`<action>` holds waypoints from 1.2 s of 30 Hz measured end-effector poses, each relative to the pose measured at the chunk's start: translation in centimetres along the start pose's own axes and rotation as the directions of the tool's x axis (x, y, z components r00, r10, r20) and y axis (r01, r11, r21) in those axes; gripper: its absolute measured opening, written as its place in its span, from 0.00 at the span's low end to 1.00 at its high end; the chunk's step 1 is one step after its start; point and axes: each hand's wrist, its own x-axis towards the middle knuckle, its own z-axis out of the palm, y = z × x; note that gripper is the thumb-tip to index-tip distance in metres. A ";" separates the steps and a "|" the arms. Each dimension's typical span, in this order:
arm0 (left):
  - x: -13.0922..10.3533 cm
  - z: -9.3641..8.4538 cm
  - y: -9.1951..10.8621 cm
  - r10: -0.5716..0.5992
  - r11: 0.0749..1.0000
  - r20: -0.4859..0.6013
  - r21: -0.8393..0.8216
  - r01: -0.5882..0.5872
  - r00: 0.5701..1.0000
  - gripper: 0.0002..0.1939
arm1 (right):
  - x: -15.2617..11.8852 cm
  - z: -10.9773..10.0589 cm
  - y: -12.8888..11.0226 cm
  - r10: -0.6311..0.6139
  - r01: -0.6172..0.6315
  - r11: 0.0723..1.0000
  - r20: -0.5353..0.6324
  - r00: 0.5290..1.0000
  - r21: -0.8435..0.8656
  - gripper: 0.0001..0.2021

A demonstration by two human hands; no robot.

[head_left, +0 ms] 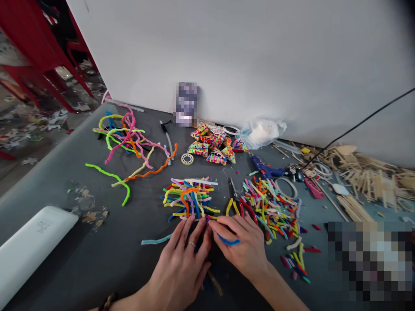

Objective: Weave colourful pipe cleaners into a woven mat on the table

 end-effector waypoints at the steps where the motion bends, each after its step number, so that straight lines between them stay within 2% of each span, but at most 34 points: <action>1: 0.0 0.0 0.0 0.001 1.000 -0.005 -0.002 -0.001 1.000 0.30 | -0.1 0.0 0.1 -0.025 0.025 1.000 0.004 1.000 -0.007 0.08; 7: -0.2 0.2 0.1 0.000 1.000 -0.035 -0.024 -0.001 0.999 0.27 | -0.7 0.2 0.4 -0.146 0.147 0.988 0.033 0.989 -0.056 0.11; 15: -0.1 0.4 0.0 -0.005 1.000 -0.030 -0.030 0.004 1.000 0.26 | -0.5 -0.7 0.0 -0.189 0.196 0.973 0.065 0.980 -0.122 0.18; 20: -0.2 0.6 0.1 -0.001 1.000 -0.040 -0.029 0.000 0.999 0.27 | -0.8 -0.4 -0.1 -0.215 0.231 0.962 0.112 0.970 -0.149 0.17; 25: -0.5 0.9 0.1 -0.014 0.999 -0.064 -0.040 0.011 0.998 0.29 | -1.0 -0.1 -0.6 -0.175 0.183 0.979 0.094 0.980 -0.093 0.22; 29: -0.4 0.7 0.0 0.002 1.000 -0.072 -0.012 -0.003 0.997 0.29 | -1.1 -0.4 -0.7 -0.175 0.184 0.979 0.102 0.979 -0.085 0.19; 33: -0.2 0.2 -0.2 0.026 0.999 -0.032 0.031 -0.025 0.999 0.30 | -1.3 -0.7 -0.2 -0.187 0.197 0.978 0.130 0.974 -0.071 0.16; 36: -0.3 0.2 -0.2 0.015 0.999 -0.017 0.037 -0.015 1.000 0.32 | -1.5 -0.6 0.2 -0.080 0.075 0.995 0.090 0.993 0.064 0.14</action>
